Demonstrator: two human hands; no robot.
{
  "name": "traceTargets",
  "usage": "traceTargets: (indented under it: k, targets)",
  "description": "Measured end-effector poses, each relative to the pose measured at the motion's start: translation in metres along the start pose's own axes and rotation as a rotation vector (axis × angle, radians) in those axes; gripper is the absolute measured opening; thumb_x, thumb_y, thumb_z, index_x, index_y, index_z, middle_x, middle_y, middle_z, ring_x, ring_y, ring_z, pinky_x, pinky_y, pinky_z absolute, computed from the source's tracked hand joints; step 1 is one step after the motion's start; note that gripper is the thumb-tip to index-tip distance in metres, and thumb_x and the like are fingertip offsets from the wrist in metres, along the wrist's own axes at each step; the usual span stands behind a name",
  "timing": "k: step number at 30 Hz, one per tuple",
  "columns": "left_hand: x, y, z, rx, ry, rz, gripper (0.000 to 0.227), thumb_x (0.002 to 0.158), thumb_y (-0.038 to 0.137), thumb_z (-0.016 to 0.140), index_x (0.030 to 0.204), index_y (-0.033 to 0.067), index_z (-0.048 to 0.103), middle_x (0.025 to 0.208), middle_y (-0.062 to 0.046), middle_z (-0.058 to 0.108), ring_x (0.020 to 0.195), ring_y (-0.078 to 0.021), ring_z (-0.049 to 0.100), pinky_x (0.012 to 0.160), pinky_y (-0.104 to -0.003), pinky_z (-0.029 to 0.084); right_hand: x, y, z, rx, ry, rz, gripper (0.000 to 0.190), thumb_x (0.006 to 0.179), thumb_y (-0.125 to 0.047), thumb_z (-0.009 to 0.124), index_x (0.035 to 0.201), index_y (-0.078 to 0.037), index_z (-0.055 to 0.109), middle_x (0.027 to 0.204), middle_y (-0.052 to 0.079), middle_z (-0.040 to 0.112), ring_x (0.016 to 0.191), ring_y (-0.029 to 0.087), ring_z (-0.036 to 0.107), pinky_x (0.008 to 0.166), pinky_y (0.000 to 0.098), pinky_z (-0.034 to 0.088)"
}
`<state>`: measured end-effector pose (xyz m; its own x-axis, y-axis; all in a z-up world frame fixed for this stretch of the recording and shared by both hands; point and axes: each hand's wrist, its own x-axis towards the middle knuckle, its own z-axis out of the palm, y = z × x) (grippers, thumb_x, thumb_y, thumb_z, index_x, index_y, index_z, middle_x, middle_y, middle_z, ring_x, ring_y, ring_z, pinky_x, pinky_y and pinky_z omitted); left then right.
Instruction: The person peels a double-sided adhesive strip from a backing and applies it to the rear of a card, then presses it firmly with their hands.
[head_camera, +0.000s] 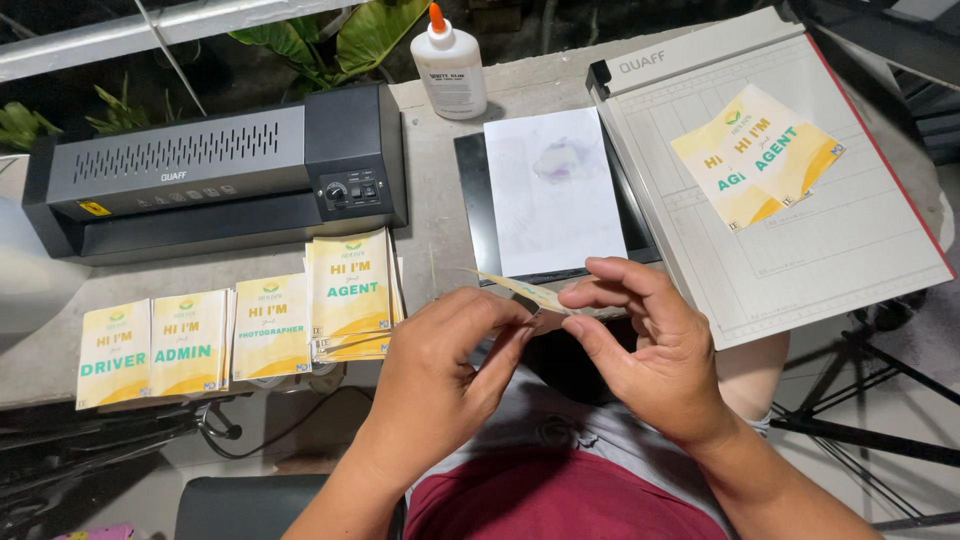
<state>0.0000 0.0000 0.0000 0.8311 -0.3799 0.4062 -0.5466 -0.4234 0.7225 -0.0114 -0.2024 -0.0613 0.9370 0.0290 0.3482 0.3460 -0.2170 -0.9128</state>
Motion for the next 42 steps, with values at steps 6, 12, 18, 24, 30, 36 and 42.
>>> traceTargets:
  k: [6,12,18,24,30,36,42]
  targets:
    - [0.001,0.0,0.006,-0.009,0.014,0.014,0.002,0.096,0.005,0.067,0.097,0.0058,0.065,0.09,-0.006,0.07,0.079,-0.0221,0.068,0.072,-0.031,0.052,0.001,-0.002,-0.003,0.011,0.002,-0.006,0.048,0.09,-0.001,0.073,0.133,-0.003,0.051,0.101,0.011,0.077,0.1,0.016,0.075,0.106,0.0297,0.054]
    - [0.0,0.0,0.012,-0.041,0.066,0.034,0.004,0.095,0.003,0.068,0.097,0.0049,0.065,0.092,-0.005,0.072,0.083,-0.0228,0.07,0.075,-0.032,0.054,0.002,0.003,-0.005,0.108,-0.009,0.067,0.052,0.089,0.003,0.072,0.136,-0.003,0.049,0.101,0.012,0.075,0.1,0.015,0.072,0.101,0.027,0.055]
    - [-0.003,-0.003,0.016,-0.092,0.102,-0.004,0.002,0.095,0.005,0.068,0.097,0.0057,0.067,0.092,-0.005,0.073,0.084,-0.0212,0.071,0.077,-0.031,0.055,0.004,0.002,-0.004,0.103,-0.034,0.082,0.054,0.088,0.003,0.073,0.137,-0.004,0.049,0.099,0.009,0.073,0.095,0.012,0.071,0.095,0.0241,0.055]
    - [-0.005,-0.007,0.017,-0.125,0.119,-0.074,0.003,0.096,0.01,0.068,0.097,0.0077,0.067,0.093,-0.004,0.074,0.085,-0.0183,0.072,0.077,-0.029,0.055,0.007,-0.002,-0.005,0.042,-0.06,0.113,0.054,0.087,0.003,0.073,0.136,-0.004,0.053,0.098,0.007,0.071,0.093,0.011,0.071,0.092,0.0222,0.056]
    - [-0.005,-0.009,0.016,-0.117,0.113,-0.183,0.009,0.093,0.012,0.067,0.102,0.0115,0.07,0.095,-0.003,0.076,0.084,-0.0157,0.074,0.077,-0.027,0.058,0.01,-0.007,-0.004,-0.088,-0.079,0.015,0.051,0.089,0.0,0.073,0.136,-0.004,0.053,0.099,0.006,0.071,0.093,0.011,0.071,0.092,0.0234,0.056]
    - [-0.002,-0.015,0.002,0.087,0.102,-0.067,0.051,0.085,0.026,0.084,0.126,0.0105,0.058,0.121,-0.013,0.054,0.115,-0.0286,0.059,0.102,-0.038,0.047,0.017,-0.015,-0.01,-0.292,-0.11,-0.199,0.045,0.092,-0.002,0.073,0.133,-0.002,0.056,0.099,0.005,0.073,0.092,0.014,0.073,0.095,0.0286,0.057]
    - [0.014,-0.007,-0.001,0.034,-0.05,0.062,0.027,0.094,0.026,0.073,0.115,0.0098,0.067,0.112,-0.006,0.065,0.103,-0.0266,0.058,0.093,-0.038,0.047,0.024,-0.026,-0.012,-0.309,-0.198,-0.302,0.042,0.092,0.002,0.07,0.131,0.0,0.055,0.099,0.01,0.071,0.092,0.019,0.072,0.092,0.0307,0.057]
